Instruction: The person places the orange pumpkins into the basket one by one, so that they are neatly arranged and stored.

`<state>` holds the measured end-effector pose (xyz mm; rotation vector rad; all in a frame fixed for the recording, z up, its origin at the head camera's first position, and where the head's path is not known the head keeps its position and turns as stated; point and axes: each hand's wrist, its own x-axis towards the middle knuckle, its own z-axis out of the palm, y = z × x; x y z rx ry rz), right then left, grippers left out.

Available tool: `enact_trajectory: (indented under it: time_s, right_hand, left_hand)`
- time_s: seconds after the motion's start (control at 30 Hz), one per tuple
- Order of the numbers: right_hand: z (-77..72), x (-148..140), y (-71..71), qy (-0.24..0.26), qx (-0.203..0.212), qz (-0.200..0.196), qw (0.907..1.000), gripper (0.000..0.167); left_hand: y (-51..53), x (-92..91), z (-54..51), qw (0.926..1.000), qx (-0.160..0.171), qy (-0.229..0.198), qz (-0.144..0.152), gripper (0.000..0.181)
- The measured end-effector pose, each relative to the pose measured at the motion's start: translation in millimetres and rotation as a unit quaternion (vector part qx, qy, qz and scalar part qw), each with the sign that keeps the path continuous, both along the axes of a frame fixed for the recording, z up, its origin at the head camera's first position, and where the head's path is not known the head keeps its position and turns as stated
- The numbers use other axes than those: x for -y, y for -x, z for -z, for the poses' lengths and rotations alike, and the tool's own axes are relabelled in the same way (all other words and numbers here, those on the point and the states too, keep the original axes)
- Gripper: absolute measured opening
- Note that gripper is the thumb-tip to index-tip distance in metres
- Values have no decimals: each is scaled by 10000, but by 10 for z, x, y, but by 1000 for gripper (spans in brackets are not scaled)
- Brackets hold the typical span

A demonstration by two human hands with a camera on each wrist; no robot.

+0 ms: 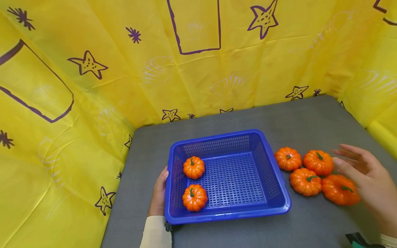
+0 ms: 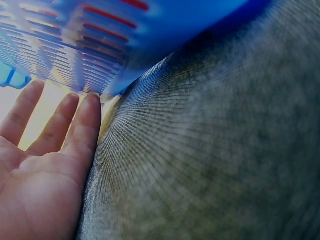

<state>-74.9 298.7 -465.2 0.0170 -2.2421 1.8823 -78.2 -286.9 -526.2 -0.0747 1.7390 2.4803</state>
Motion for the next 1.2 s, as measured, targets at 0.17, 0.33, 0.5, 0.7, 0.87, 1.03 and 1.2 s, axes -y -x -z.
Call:
enact_trajectory:
  time_s: [0.17, 0.33, 0.5, 0.7, 0.87, 1.03, 1.2]
  right_hand:
    - [59, -85, 15, 371, -125, 192, 9990, 56]
    - [123, -149, 4, -333, 180, 333, 9987, 60]
    - [243, -205, -11, -349, 506, 133, 9980, 59]
    - [395, -258, -62, -819, 857, 55, 9929, 54]
    - [493, -252, -137, -1345, 958, 17, 9863, 50]
    - [538, -235, -193, -1364, 1118, -155, 9842, 49]
    - [606, -243, -247, -1547, 1150, -37, 9812, 57]
  left_hand:
    - [-6, 0, -10, 10000, 43, 15, -35, 59]
    - [-11, -4, -16, 10000, 77, 36, -30, 58]
    - [-12, -4, -19, 10000, 11, 11, 5, 58]
    - [-22, 0, -24, 10000, 44, 48, 37, 59]
    - [-28, -12, -19, 9999, 70, 61, -62, 58]
    - [-33, -13, -16, 9999, 61, 101, -111, 58]
    - [-15, -5, -3, 10000, -55, 8, 3, 59]
